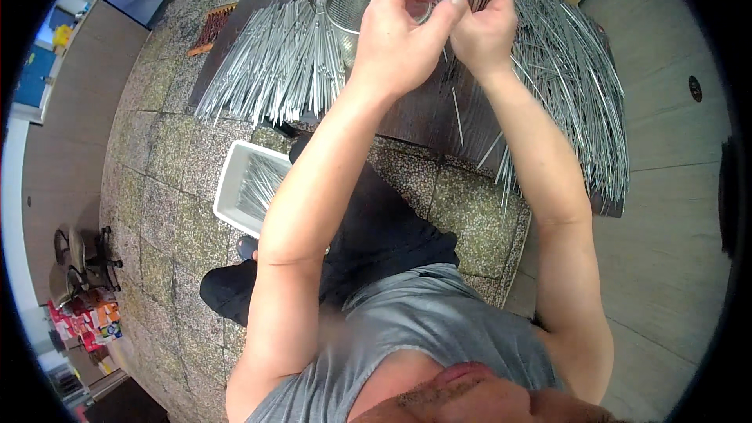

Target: The person picks up groups of metal rods from a table, bundles them together, and places them into a plastic container.

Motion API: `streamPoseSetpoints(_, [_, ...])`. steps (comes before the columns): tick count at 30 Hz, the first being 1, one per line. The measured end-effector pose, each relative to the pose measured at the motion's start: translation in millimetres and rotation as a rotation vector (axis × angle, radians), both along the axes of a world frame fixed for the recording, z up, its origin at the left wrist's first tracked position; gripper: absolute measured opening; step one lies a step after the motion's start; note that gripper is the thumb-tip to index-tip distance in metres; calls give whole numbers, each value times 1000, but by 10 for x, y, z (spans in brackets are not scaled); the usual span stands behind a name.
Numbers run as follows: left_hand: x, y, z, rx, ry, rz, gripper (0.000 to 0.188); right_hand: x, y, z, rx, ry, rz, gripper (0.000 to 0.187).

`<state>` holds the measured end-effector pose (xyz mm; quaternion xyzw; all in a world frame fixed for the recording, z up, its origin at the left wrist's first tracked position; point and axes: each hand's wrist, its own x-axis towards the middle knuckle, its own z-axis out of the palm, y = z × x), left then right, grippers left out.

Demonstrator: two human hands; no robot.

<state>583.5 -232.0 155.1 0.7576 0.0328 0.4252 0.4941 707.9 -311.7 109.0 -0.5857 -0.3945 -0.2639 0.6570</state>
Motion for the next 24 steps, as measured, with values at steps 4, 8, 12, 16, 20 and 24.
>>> streamPoseSetpoints(4, [63, 26, 4, 100, -42, 58, 51, -218, -52, 23, -109, 136, 0, 36])
streamPoseSetpoints(8, [134, 38, 17, 136, -51, 28, 61, -216, -55, -131, -110, 65, -47, 36])
streamPoseSetpoints(12, [124, 52, 66, 243, 109, -9, 66, -297, -120, -199, -238, 2, -188, 35])
streamPoseSetpoints(16, [185, 18, 83, 211, 137, -99, 65, -247, -162, -234, -394, -98, -179, 36])
streamPoseSetpoints(20, [177, -33, 141, 157, 212, -154, 42, -437, -120, -142, -277, 28, -30, 34])
streamPoseSetpoints(24, [219, -156, 175, 17, 204, -191, 35, -349, -122, -347, -228, -2, -26, 45])
